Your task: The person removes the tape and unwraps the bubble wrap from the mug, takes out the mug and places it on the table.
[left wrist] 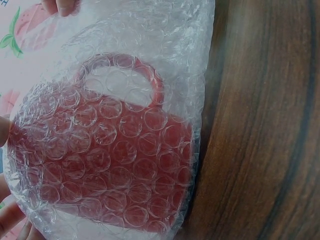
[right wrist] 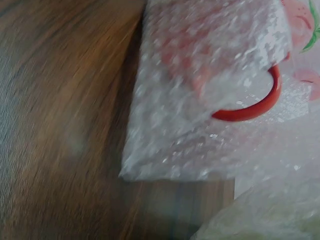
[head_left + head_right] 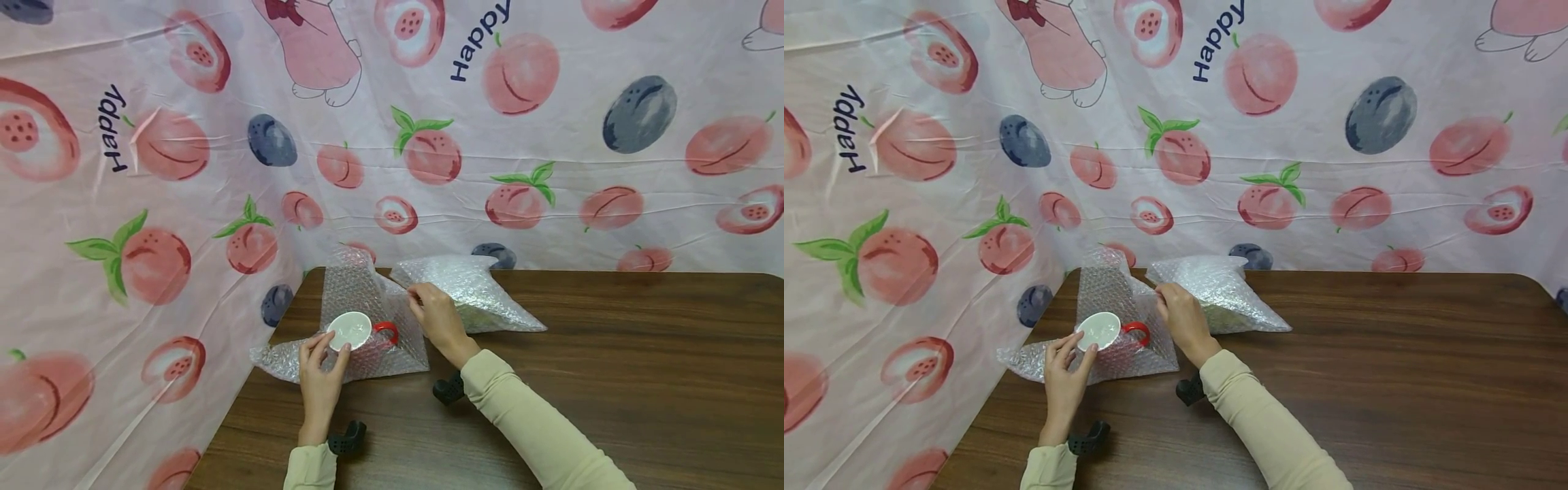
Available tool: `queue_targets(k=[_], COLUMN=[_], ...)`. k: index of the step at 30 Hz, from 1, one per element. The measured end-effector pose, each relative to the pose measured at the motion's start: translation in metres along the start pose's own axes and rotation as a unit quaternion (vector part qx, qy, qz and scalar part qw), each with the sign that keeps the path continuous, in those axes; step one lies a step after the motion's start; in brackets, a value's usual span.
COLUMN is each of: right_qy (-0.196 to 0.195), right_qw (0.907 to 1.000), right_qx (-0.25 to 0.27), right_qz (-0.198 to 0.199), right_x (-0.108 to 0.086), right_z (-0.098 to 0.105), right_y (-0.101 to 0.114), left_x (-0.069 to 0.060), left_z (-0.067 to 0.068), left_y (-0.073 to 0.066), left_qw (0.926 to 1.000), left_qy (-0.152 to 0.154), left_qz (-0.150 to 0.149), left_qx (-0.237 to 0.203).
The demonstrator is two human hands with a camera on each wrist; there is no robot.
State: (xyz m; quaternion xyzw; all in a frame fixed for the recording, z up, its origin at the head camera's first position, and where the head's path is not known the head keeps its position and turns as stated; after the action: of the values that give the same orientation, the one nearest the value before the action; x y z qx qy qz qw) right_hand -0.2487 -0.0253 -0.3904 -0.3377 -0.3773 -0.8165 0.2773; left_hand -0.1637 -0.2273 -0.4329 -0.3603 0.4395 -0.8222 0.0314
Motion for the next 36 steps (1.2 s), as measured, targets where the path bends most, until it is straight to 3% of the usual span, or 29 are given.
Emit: queue_targets(k=[5,11,36], right_qy=[-0.021,-0.029,-0.037], right_qw=[0.999,0.9986,0.998], right_qx=[-0.021,-0.018,0.049], right_qz=[0.032,0.04,0.012], right_x=[-0.0024,-0.0034,-0.0057], right_z=[-0.0012,-0.0029,0.0], right_y=[-0.0024,-0.0038,0.0002], left_x=[0.0002,0.0001,0.0001], left_z=[0.001,0.0011,0.0004], left_y=[-0.0018,-0.0024,-0.0014], left_qw=[1.0,1.0,1.0], left_qy=[-0.002,-0.001,-0.002], left_qz=[0.0,0.001,0.0], left_qx=[0.003,0.006,0.009])
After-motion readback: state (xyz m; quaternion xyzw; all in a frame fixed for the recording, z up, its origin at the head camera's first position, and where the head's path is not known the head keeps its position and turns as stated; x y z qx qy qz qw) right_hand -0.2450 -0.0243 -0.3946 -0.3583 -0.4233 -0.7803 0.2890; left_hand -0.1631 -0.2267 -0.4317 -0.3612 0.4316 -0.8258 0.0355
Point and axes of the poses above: each hand's wrist, its own x-axis towards the middle knuckle, its own z-axis out of the back of the hand, y = z × x, the point moved 1 cm from there along x, towards the middle knuckle
